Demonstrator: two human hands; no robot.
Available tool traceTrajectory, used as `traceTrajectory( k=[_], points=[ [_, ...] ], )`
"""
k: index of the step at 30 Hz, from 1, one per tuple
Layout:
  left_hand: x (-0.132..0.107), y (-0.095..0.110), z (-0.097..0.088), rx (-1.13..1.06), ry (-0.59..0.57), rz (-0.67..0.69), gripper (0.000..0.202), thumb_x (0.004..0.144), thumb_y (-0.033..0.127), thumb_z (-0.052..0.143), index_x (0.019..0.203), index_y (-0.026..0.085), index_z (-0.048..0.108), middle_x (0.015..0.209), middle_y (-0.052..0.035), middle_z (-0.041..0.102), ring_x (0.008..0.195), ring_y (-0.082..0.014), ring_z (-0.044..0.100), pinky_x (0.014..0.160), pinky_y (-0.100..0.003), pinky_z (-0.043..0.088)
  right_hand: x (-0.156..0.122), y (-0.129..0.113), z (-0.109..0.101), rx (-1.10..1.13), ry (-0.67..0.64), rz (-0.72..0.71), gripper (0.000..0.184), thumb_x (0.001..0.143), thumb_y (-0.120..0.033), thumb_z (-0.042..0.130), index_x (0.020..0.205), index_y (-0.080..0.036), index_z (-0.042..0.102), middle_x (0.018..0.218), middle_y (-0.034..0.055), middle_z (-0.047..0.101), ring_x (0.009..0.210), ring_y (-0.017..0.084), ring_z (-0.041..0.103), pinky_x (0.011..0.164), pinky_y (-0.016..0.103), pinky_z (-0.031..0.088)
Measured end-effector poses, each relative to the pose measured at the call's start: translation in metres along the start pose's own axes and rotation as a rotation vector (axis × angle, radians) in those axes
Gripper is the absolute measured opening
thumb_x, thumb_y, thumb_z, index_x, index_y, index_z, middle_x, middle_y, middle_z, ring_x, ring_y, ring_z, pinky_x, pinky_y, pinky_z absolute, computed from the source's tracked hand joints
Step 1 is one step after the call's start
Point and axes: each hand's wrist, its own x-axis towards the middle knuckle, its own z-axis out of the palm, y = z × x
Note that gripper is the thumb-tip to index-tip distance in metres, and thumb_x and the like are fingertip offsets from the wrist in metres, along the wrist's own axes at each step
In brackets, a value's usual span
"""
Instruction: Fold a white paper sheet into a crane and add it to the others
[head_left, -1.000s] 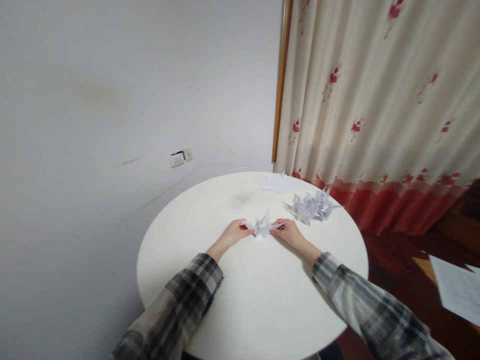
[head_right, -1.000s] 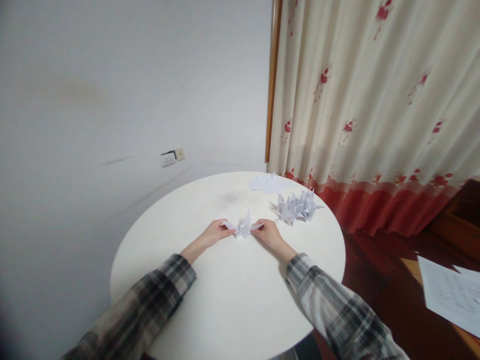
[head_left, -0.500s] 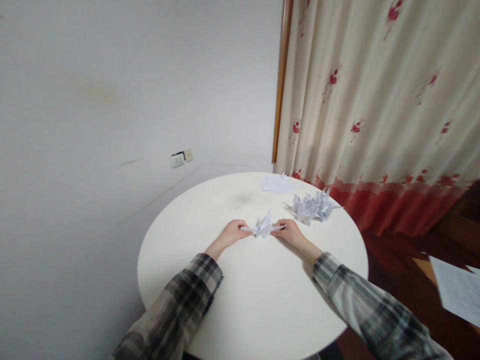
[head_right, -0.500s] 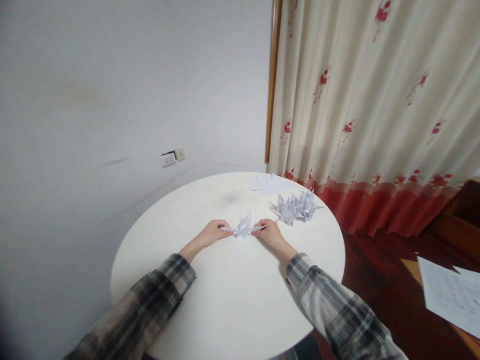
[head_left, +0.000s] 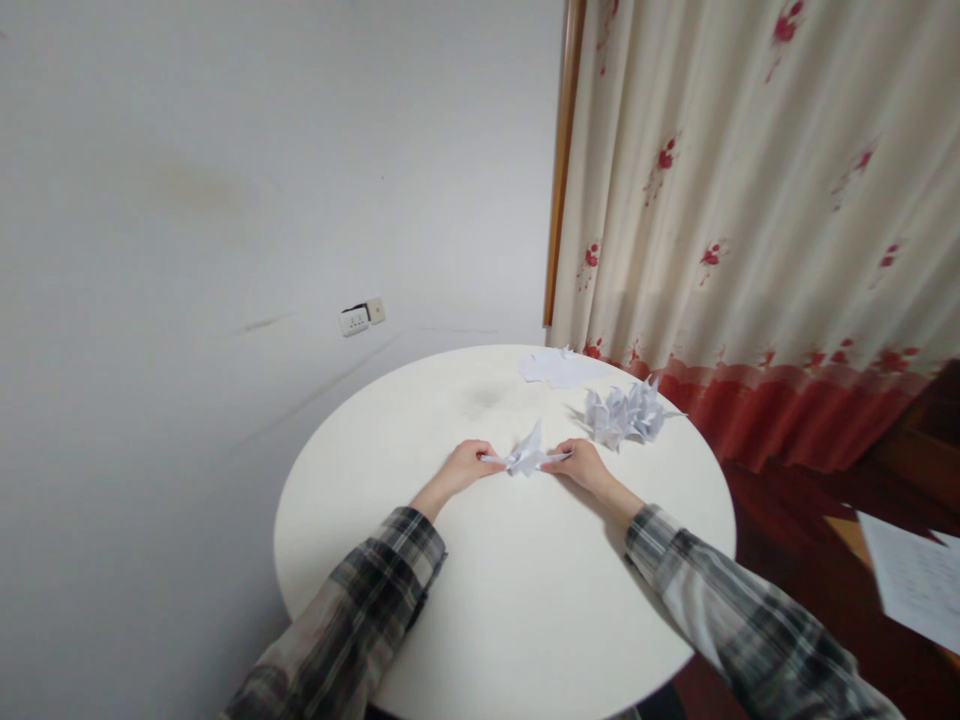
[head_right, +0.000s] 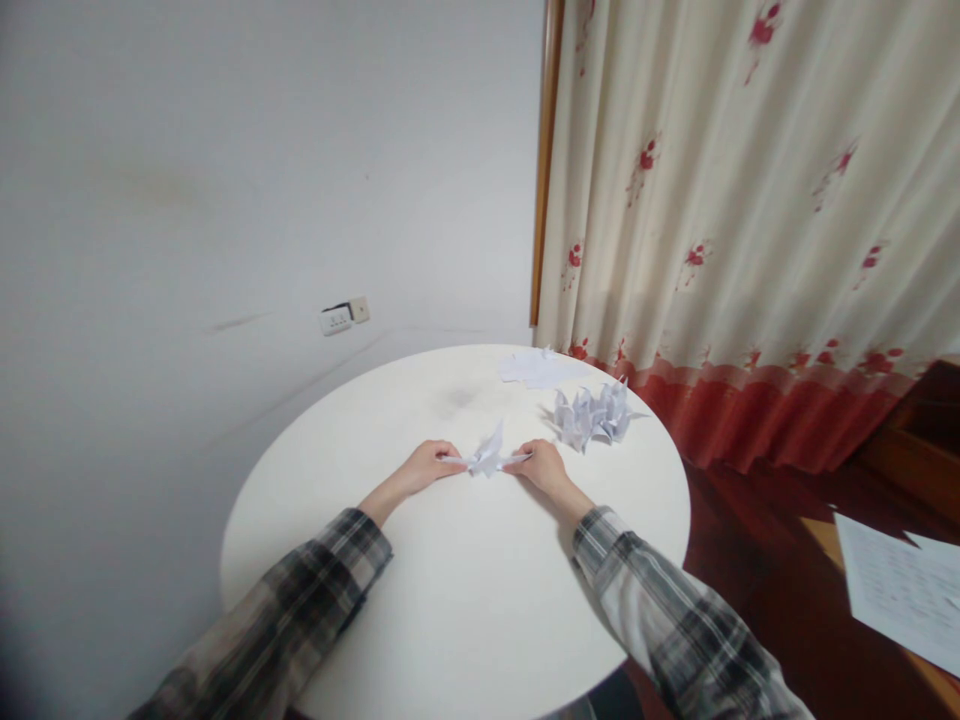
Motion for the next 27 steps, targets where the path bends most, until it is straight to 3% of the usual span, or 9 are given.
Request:
traceTrajectory(
  k=[7,13,18,23,27],
  points=[
    [0.001,-0.006,0.001,-0.13,-0.004,-0.033,0.026,0.054,0.036,0.065,0.06,0.012,0.059,0.054,0.0022,0.053,0.053,-0.0114,0.047,0.051,-0.022,0.033,0.004,0.006,0.004,0.11,0.06,-0.075,0.023,0.053,-0.035,0.07,0.059,-0.014,0.064,0.059,0.0035,0.063,0.055,0.014,0.053,0.053,0.024,0.037],
    [-0.001,-0.004,0.0,-0.234,0.01,-0.029,0.026,0.059,0.036,0.065,0.067,0.011,0.062,0.065,-0.0029,0.062,0.061,-0.0136,0.053,0.059,-0.024,0.039,0.003,0.002,0.006,0.219,0.036,-0.099,0.027,0.056,-0.04,0.068,0.057,-0.014,0.06,0.054,-0.0004,0.058,0.051,0.011,0.049,0.052,0.023,0.037],
    [-0.001,-0.005,0.001,-0.334,-0.032,-0.014,0.025,0.053,0.031,0.071,0.066,0.011,0.061,0.067,-0.0048,0.064,0.063,-0.0145,0.057,0.064,-0.026,0.042,0.001,0.001,0.006,0.266,-0.007,-0.089,0.03,0.055,-0.04,0.069,0.066,-0.013,0.062,0.061,0.0004,0.06,0.055,0.011,0.051,0.055,0.024,0.039],
    [0.0,-0.008,0.001,-0.336,-0.047,-0.015,0.026,0.052,0.03,0.072,0.066,0.011,0.061,0.065,-0.0045,0.064,0.061,-0.0139,0.057,0.061,-0.025,0.042,0.0,-0.001,0.006,0.266,-0.014,-0.088,0.027,0.054,-0.033,0.071,0.07,-0.013,0.062,0.064,0.0005,0.06,0.057,0.011,0.051,0.058,0.024,0.04],
    [0.001,-0.008,0.001,-0.319,-0.028,-0.003,0.023,0.055,0.03,0.07,0.065,0.012,0.061,0.066,-0.004,0.064,0.061,-0.014,0.057,0.061,-0.025,0.042,-0.001,-0.008,0.004,0.308,-0.011,-0.128,0.026,0.061,-0.037,0.066,0.073,-0.014,0.061,0.066,0.0005,0.059,0.058,0.011,0.05,0.058,0.024,0.04]
  ],
)
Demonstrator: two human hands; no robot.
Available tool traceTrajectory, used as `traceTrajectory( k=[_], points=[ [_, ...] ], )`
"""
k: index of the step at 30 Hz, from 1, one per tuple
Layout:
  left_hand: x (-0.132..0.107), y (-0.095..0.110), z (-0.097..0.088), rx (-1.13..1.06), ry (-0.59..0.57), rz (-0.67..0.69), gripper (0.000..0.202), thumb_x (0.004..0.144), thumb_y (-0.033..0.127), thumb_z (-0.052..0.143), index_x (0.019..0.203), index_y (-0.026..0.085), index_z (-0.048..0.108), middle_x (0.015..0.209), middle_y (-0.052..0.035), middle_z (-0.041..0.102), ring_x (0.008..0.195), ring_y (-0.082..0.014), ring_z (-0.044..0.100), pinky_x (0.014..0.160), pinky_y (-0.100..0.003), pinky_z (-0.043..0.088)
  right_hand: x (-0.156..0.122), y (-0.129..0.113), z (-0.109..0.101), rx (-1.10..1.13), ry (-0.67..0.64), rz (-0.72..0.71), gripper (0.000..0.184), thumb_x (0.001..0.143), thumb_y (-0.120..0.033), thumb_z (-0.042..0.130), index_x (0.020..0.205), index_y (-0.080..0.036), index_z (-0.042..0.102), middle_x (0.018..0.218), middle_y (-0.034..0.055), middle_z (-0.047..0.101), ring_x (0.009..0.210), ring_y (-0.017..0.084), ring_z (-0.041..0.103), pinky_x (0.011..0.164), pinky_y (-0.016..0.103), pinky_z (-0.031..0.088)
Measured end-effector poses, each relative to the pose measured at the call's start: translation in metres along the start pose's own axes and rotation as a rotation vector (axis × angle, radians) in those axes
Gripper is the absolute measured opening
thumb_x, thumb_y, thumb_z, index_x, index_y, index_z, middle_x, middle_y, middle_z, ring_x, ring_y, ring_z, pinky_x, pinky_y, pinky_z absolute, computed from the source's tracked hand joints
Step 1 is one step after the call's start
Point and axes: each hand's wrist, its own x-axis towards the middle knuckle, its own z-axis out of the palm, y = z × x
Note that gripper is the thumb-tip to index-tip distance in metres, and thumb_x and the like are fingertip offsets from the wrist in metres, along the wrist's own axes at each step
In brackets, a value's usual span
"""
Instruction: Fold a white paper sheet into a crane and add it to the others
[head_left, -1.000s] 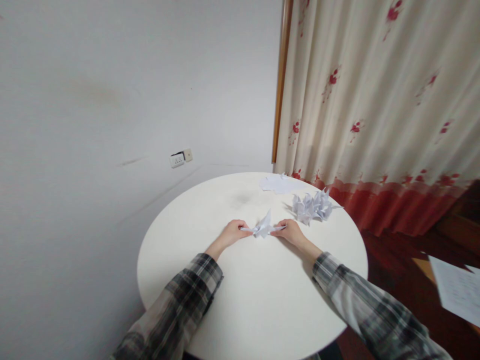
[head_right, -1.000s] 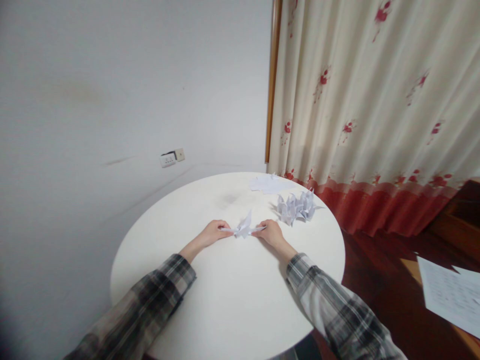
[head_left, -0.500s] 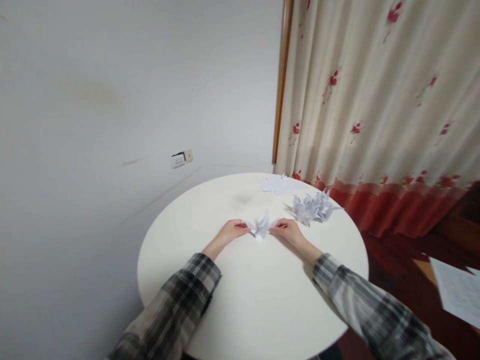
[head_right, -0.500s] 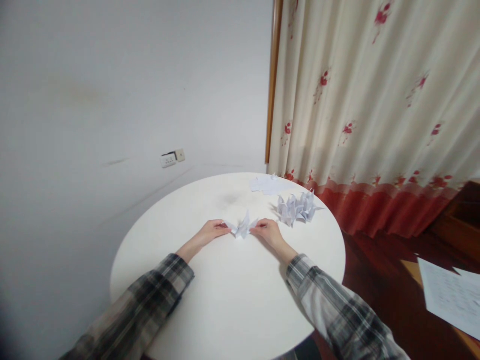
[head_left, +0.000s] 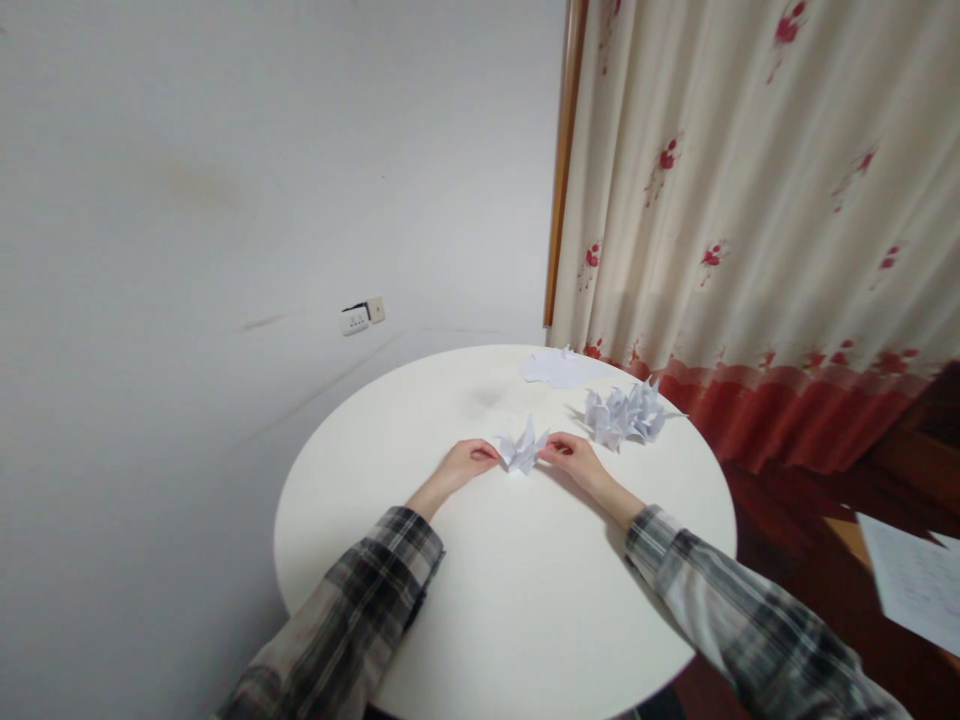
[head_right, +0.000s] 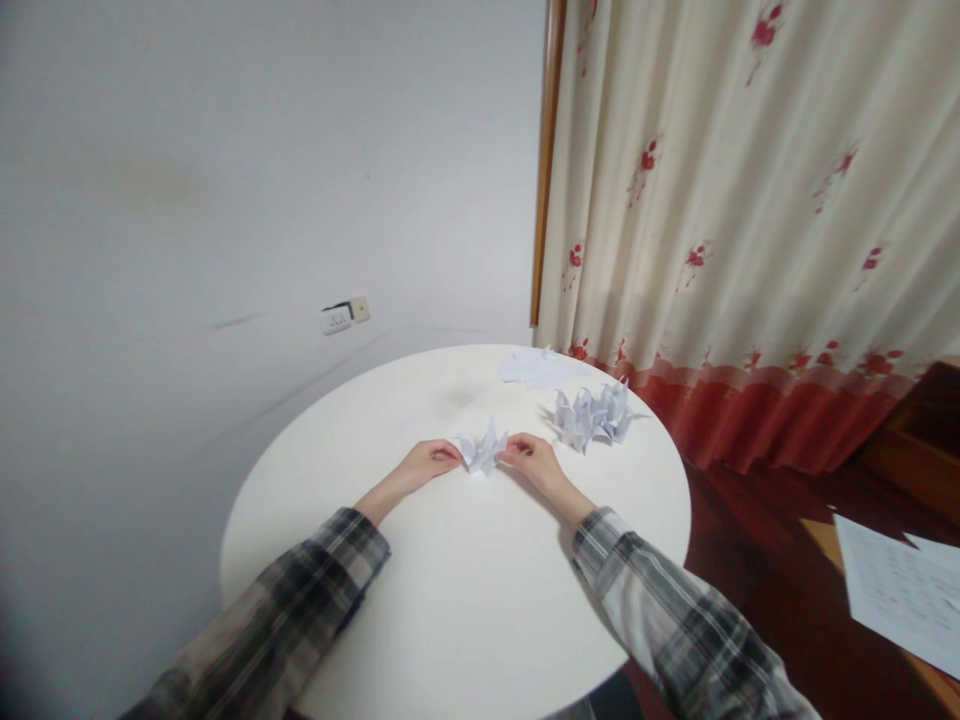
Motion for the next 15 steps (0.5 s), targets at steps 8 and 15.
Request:
traceTrajectory(
  k=[8,15],
  points=[
    [0.002,0.001,0.002,0.004,0.026,-0.005,0.017,0.056,0.026,0.066,0.064,0.012,0.061,0.064,-0.003,0.064,0.06,-0.0135,0.057,0.062,-0.025,0.042,-0.006,-0.01,0.004,-0.186,0.049,-0.17,0.018,0.069,-0.033,0.059,0.064,-0.016,0.058,0.063,0.0008,0.057,0.063,0.013,0.05,0.062,0.025,0.039],
    [0.001,0.0,0.001,0.048,0.059,-0.039,0.018,0.057,0.028,0.065,0.065,0.012,0.061,0.063,-0.0027,0.064,0.06,-0.014,0.057,0.058,-0.024,0.042,-0.008,-0.017,0.0,-0.437,0.136,-0.279,0.017,0.072,-0.028,0.057,0.059,-0.018,0.054,0.065,0.0023,0.057,0.066,0.015,0.049,0.064,0.026,0.037]
  ],
)
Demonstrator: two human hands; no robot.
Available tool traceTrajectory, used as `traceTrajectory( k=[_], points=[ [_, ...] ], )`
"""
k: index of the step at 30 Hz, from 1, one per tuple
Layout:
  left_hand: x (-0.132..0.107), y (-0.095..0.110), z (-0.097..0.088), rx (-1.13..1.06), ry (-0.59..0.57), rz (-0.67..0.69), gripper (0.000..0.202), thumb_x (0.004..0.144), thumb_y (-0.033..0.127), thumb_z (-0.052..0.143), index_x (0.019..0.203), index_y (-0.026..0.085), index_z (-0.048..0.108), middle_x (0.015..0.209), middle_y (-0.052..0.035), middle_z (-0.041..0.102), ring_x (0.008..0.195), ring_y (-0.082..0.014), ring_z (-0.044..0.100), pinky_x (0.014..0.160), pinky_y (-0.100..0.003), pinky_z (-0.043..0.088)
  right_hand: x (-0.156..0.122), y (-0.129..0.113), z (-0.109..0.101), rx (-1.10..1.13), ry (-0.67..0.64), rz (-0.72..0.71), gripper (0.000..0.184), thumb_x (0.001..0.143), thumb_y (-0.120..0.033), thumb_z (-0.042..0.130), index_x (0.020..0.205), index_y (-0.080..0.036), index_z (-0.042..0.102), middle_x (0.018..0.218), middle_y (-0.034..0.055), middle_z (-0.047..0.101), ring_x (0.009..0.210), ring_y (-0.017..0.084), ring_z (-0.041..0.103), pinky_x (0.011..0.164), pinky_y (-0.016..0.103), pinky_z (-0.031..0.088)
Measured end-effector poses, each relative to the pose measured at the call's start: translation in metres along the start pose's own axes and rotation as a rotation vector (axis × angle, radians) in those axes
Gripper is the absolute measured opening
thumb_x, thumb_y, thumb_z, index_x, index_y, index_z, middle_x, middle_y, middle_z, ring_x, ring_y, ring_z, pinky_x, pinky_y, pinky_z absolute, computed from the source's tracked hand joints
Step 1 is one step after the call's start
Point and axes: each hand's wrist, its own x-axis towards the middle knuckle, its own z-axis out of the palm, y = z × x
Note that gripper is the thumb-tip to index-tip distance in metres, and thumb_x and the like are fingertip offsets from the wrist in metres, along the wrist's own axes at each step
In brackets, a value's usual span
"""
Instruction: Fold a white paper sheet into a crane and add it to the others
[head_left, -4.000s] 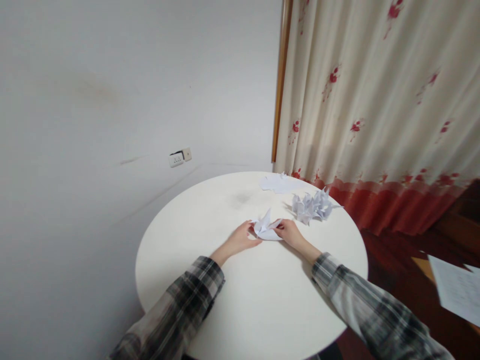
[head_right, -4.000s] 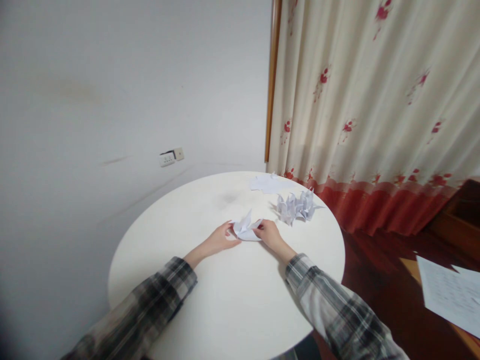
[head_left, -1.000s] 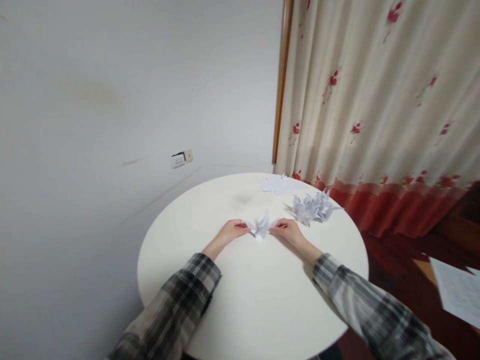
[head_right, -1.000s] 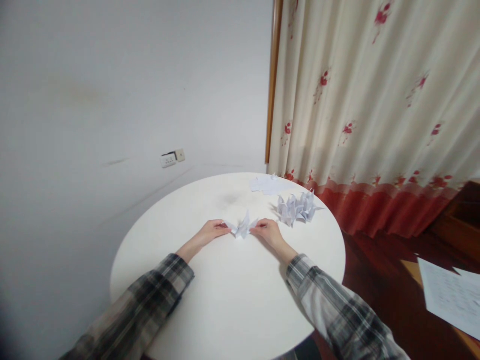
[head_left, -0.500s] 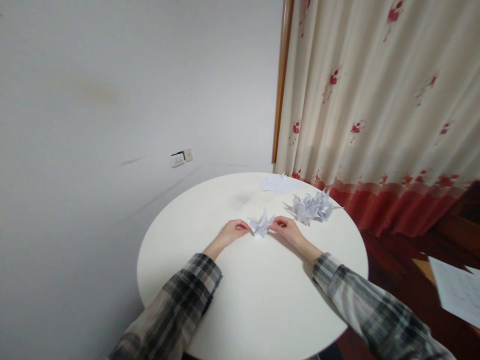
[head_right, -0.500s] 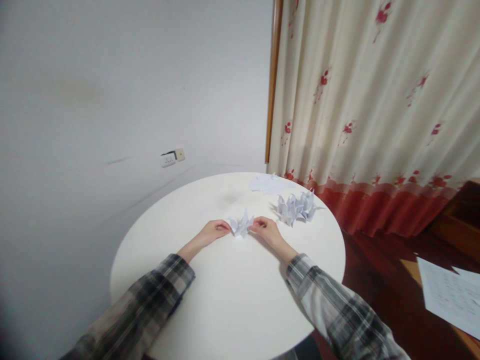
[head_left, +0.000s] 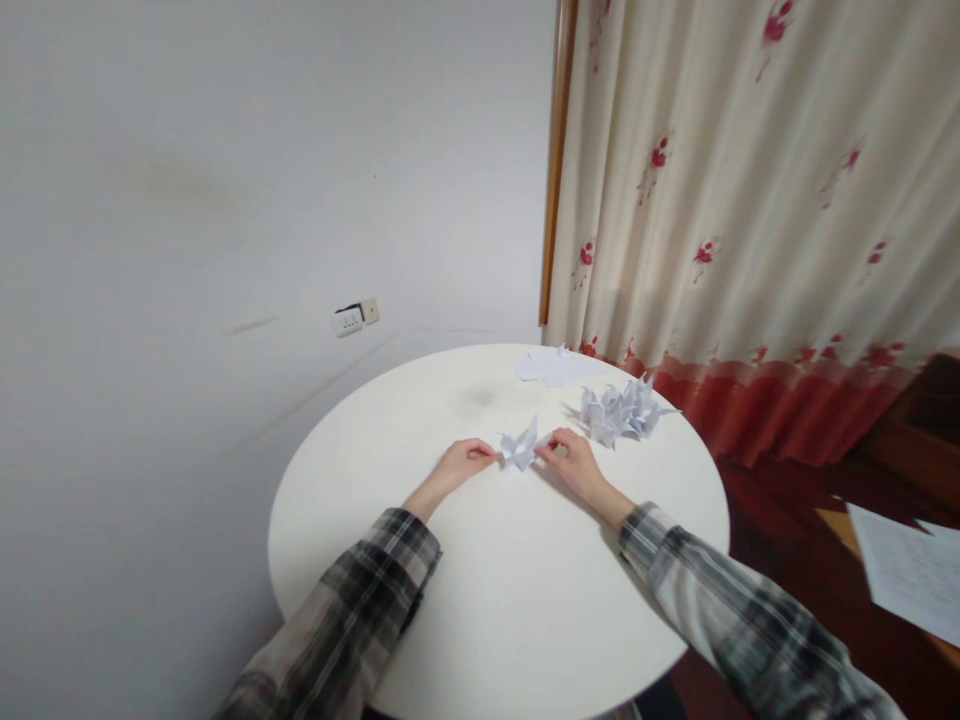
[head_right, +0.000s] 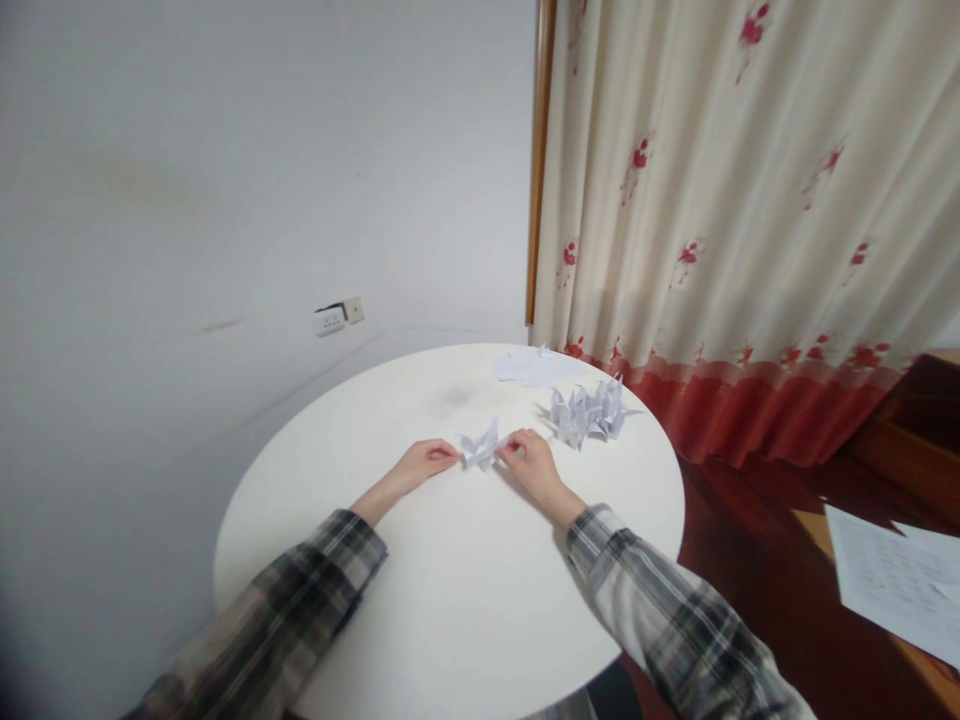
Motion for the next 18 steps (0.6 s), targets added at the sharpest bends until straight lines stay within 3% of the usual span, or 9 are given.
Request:
traceTrajectory(
  k=[7,13,18],
  points=[
    [0.001,-0.001,-0.002,0.038,0.025,0.009,0.017,0.057,0.028,0.065,0.064,0.013,0.062,0.061,-0.0019,0.063,0.06,-0.014,0.056,0.06,-0.024,0.041,0.007,0.019,-0.027,-0.333,0.175,0.197,0.021,0.08,-0.031,0.048,0.072,-0.017,0.06,0.064,0.0065,0.059,0.059,0.017,0.05,0.059,0.029,0.033],
    [0.001,-0.001,-0.001,0.038,0.02,0.021,0.016,0.058,0.028,0.063,0.065,0.013,0.062,0.063,-0.0025,0.063,0.062,-0.0144,0.056,0.062,-0.025,0.041,0.013,0.038,-0.044,-0.559,0.179,0.298,0.018,0.081,-0.027,0.047,0.078,-0.015,0.061,0.061,0.008,0.056,0.06,0.018,0.052,0.059,0.029,0.032],
    [0.001,0.001,-0.001,0.059,0.028,0.014,0.014,0.058,0.026,0.062,0.065,0.013,0.062,0.063,-0.0021,0.062,0.062,-0.0142,0.055,0.062,-0.025,0.042,0.014,0.049,-0.046,-0.598,0.171,0.335,0.021,0.083,-0.029,0.047,0.078,-0.012,0.059,0.064,0.0099,0.057,0.061,0.018,0.051,0.057,0.029,0.028]
  ],
)
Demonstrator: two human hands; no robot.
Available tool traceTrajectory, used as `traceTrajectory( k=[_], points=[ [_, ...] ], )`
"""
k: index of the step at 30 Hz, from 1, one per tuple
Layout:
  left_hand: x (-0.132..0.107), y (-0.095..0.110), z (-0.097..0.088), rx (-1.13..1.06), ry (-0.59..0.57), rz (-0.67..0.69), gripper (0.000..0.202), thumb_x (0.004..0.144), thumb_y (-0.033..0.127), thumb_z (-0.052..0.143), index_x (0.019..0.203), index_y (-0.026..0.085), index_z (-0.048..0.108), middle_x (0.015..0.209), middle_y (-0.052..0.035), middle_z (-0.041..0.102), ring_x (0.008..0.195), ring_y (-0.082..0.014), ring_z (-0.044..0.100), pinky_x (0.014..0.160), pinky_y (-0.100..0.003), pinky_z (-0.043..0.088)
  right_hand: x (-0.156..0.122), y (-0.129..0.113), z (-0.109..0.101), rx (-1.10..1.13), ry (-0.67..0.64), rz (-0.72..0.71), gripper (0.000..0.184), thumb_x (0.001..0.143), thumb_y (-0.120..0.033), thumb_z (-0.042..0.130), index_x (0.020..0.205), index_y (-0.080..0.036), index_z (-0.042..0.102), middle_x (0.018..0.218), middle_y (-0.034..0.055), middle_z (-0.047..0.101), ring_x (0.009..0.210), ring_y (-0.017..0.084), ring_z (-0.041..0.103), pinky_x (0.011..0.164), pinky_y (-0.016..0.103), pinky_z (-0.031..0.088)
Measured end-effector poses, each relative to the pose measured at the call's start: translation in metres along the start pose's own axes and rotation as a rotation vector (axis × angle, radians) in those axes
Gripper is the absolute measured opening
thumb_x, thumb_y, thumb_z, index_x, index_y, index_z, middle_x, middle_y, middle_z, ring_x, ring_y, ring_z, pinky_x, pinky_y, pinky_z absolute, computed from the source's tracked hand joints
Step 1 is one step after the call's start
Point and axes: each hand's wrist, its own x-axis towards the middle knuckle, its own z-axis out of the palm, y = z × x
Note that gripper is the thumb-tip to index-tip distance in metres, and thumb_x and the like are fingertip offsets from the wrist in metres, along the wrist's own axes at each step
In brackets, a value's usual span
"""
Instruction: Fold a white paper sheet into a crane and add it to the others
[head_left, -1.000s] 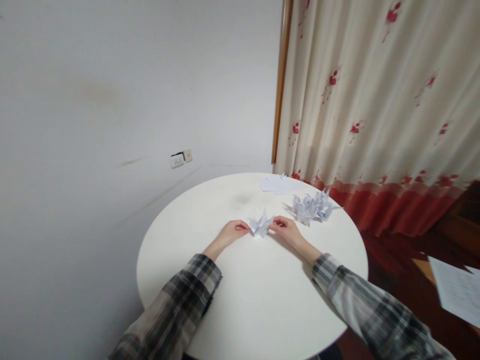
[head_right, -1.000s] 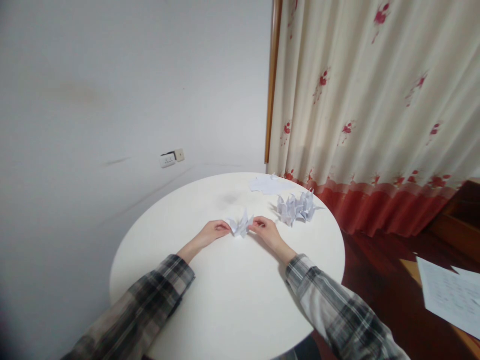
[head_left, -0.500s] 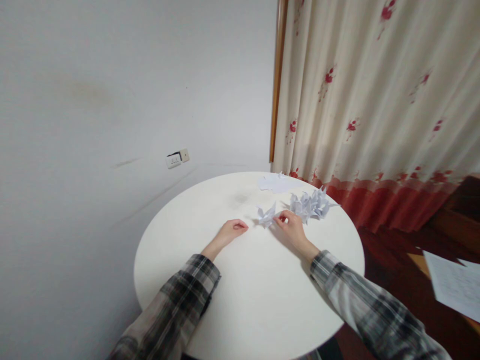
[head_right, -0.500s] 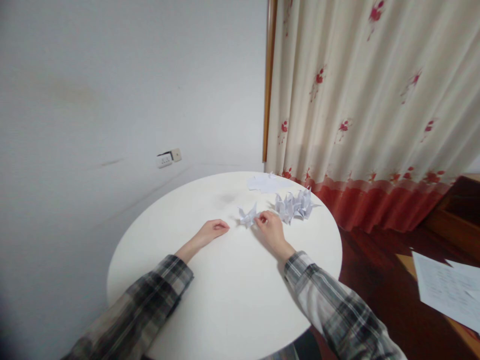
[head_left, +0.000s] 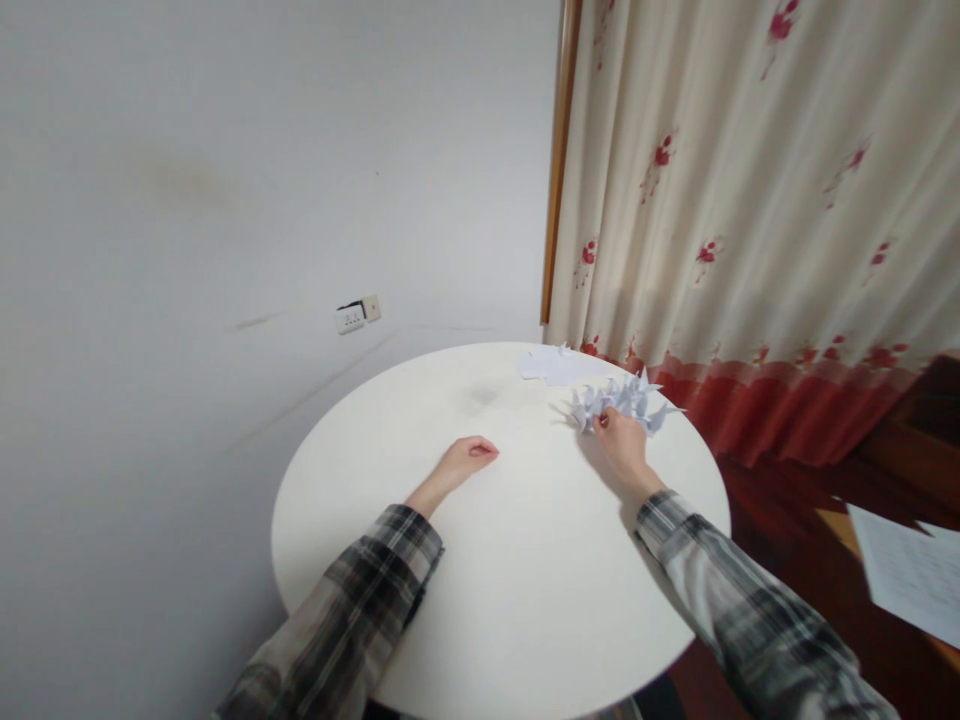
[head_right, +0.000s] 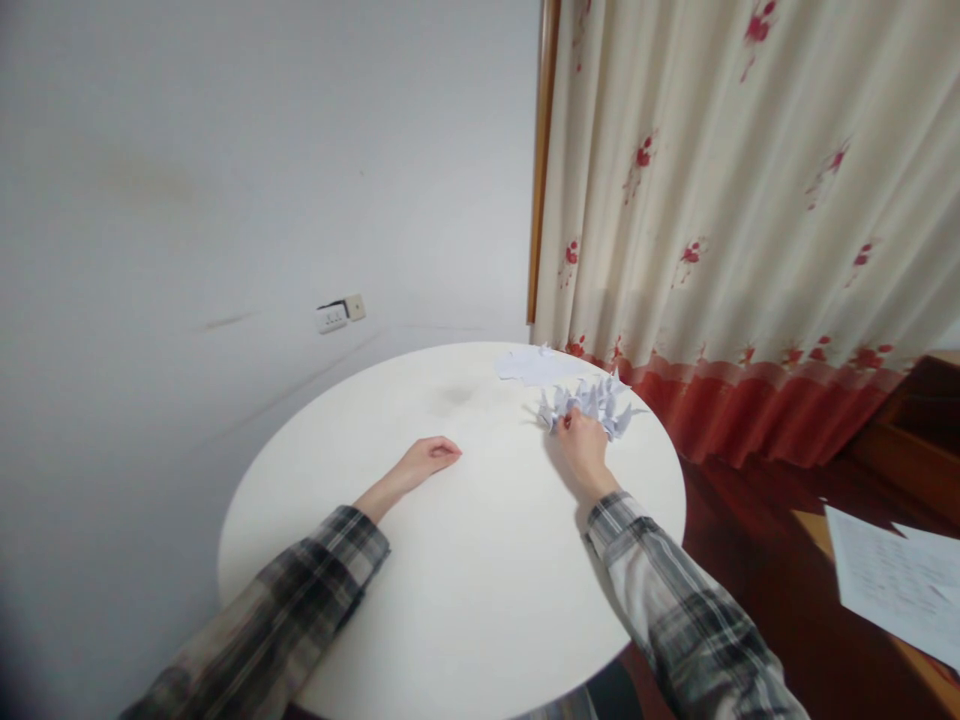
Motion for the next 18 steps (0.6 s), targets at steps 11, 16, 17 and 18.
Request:
traceTrajectory(
  k=[11,16,17,18],
  points=[
    [0.001,0.0,0.0,0.085,0.003,0.012,0.015,0.061,0.029,0.062,0.066,0.014,0.062,0.064,-0.0015,0.064,0.065,-0.0149,0.057,0.063,-0.025,0.045,-0.005,-0.006,-0.003,0.105,-0.034,-0.037,0.024,0.082,-0.036,0.047,0.081,-0.015,0.057,0.064,0.006,0.059,0.06,0.016,0.052,0.056,0.028,0.031],
    [0.002,-0.004,0.0,0.036,0.02,0.021,0.012,0.063,0.024,0.06,0.07,0.015,0.06,0.065,-0.0012,0.062,0.065,-0.0139,0.057,0.063,-0.025,0.045,-0.006,-0.01,-0.007,0.161,0.045,0.018,0.035,0.082,-0.042,0.041,0.103,-0.014,0.05,0.062,0.0029,0.056,0.06,0.019,0.054,0.056,0.03,0.038],
    [0.002,-0.006,0.0,0.019,0.034,0.021,0.012,0.063,0.022,0.059,0.073,0.015,0.059,0.066,-0.001,0.062,0.064,-0.0134,0.057,0.062,-0.025,0.045,-0.007,-0.011,-0.007,0.182,0.091,0.006,0.036,0.083,-0.041,0.04,0.104,-0.014,0.049,0.061,0.0023,0.056,0.058,0.019,0.054,0.056,0.031,0.039],
    [0.003,-0.008,0.0,0.012,0.056,0.024,0.014,0.064,0.02,0.057,0.077,0.015,0.058,0.067,-0.0009,0.061,0.064,-0.013,0.057,0.061,-0.024,0.045,-0.009,-0.013,-0.008,0.213,0.137,-0.025,0.035,0.084,-0.04,0.038,0.104,-0.014,0.048,0.06,0.0018,0.055,0.057,0.018,0.053,0.056,0.031,0.04]
  ],
)
